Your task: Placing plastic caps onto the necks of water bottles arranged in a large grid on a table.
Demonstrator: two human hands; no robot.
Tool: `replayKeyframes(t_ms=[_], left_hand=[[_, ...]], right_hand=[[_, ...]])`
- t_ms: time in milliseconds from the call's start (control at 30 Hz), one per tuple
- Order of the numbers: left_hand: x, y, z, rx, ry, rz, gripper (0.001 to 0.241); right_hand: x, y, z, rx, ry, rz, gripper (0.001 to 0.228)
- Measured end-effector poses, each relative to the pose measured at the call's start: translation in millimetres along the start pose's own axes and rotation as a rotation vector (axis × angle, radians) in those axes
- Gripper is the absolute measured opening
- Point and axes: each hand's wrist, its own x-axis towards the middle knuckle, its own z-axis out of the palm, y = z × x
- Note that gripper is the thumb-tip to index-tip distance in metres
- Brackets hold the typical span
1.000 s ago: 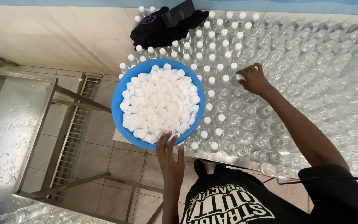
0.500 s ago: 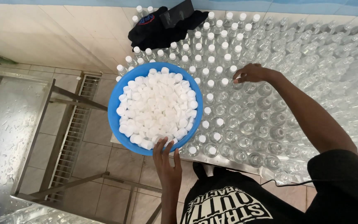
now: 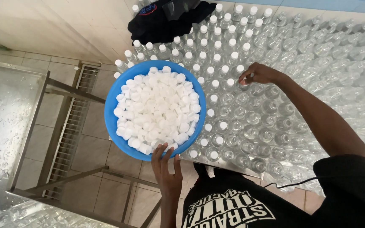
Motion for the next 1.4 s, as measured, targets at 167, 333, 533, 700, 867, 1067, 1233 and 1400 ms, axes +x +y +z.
replayKeyframes(t_ms=[167, 333, 533, 700, 867, 1067, 1233, 1400], left_hand=[[29.8, 15.1, -22.9, -0.051, -0.035, -0.078, 0.031], [98.9, -2.2, -41.5, 0.286, -0.130, 0.016, 0.050], [163.7, -20.9, -36.2, 0.424, -0.423, -0.086, 0.108], [174.7, -54.9, -17.6, 0.591, -0.705, 0.001, 0.099], [171.9, -61.0, -9.4, 0.539, -0.689, -0.003, 0.091], [174.1, -55.5, -1.9, 0.519, -0.666, 0.010, 0.084], [171.7, -53.8, 4.1, 0.473, -0.630, -0.031, 0.077], [174.3, -52.3, -3.0, 0.466, -0.549, -0.042, 0.034]], right_hand=[[-3.2, -16.1, -2.7, 0.010, -0.024, 0.108, 0.028], [-11.1, -15.1, 10.8, -0.033, 0.055, 0.124, 0.030], [-10.5, 34.1, 49.2, -0.539, 0.287, 0.102, 0.047], [-114.3, -62.0, 70.6, -0.487, 0.342, 0.121, 0.051], [-177.0, -57.0, 87.1, -0.488, 0.353, 0.201, 0.053], [-219.4, -66.2, 112.8, -0.456, 0.348, 0.291, 0.053], [-231.9, -87.5, 125.5, -0.436, 0.358, 0.296, 0.052], [-241.8, -106.3, 126.3, -0.421, 0.371, 0.303, 0.052]])
